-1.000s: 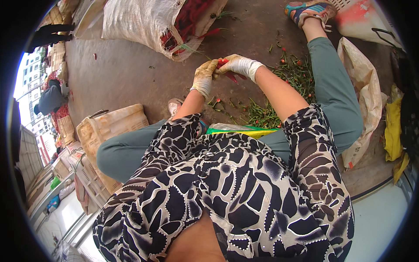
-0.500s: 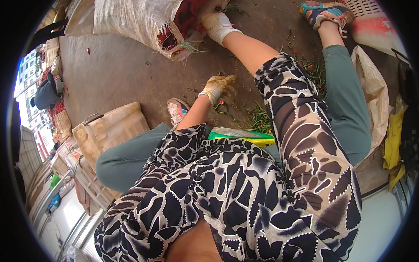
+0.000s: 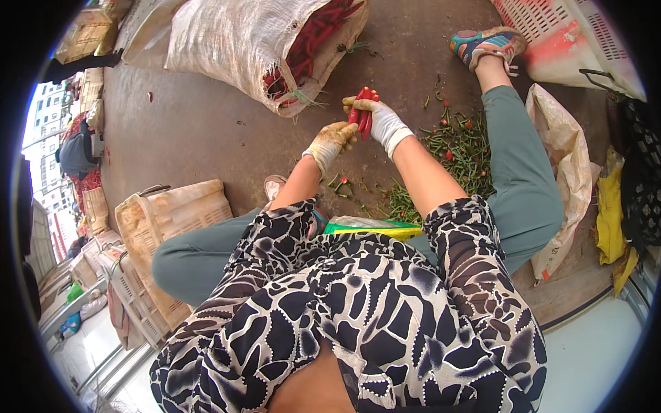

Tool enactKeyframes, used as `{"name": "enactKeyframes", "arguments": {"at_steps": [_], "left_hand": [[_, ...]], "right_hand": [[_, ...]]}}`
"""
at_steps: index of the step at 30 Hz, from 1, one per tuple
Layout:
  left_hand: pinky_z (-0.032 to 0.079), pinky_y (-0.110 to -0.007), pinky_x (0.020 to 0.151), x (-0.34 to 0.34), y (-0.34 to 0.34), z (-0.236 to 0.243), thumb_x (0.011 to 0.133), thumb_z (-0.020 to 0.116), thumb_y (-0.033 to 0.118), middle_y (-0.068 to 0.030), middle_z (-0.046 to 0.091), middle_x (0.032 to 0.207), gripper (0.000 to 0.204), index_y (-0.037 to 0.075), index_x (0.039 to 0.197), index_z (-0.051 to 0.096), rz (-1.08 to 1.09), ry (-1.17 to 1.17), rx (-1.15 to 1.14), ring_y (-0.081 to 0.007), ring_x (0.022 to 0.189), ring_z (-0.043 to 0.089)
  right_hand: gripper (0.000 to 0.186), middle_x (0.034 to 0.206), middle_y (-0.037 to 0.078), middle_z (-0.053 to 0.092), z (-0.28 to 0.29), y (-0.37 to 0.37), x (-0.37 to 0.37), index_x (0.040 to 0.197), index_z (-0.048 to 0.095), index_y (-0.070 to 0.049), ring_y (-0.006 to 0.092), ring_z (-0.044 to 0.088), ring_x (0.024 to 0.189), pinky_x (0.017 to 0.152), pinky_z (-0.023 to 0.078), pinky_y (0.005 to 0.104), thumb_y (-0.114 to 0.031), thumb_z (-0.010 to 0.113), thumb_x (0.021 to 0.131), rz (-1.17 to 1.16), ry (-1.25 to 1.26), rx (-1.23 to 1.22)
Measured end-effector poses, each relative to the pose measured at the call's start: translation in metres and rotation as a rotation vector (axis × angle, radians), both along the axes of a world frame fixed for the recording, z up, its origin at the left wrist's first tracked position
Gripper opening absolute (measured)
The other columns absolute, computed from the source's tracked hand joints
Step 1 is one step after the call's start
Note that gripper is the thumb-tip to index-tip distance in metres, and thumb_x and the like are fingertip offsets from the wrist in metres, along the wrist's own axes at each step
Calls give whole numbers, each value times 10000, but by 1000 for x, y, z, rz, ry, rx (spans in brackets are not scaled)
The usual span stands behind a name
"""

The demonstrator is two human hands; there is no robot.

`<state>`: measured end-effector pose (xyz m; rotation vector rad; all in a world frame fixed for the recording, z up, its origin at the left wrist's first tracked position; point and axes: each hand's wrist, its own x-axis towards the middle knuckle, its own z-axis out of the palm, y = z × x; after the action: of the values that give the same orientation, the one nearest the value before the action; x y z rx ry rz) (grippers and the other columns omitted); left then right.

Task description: The person sits on the floor and removes stems from red chilies, placing the cleaned chilies into a basket. The person also empties a sack of chilies onto the floor to continue processing.

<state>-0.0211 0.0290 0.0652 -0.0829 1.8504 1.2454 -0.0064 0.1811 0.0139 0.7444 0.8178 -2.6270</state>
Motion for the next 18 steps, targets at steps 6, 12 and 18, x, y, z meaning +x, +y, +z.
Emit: {"name": "enactKeyframes", "arguments": {"at_steps": [6,12,18], "left_hand": [[460,-314,558,12,-9,13,909,554,359,-66,610,636,332,44,861,648,113,197,-85,-170,587,578],[483,-467,712,20,2,6,909,484,347,-163,647,820,326,68,818,625,-253,833,-600,-366,809,616],[475,-457,614,61,-18,-6,881,552,280,-179,598,701,278,66,705,579,-397,662,-342,-377,692,598]], "right_hand": [[418,912,76,628,38,-16,-5,1215,544,-8,187,612,818,753,515,342,-85,641,816,85,197,13],[184,697,5,570,20,-30,-19,999,600,-39,119,492,505,462,413,290,-93,651,831,-214,-278,-92],[97,599,6,522,-37,18,-111,873,580,-58,143,460,459,443,374,267,-114,643,822,-634,-323,-110]]}}
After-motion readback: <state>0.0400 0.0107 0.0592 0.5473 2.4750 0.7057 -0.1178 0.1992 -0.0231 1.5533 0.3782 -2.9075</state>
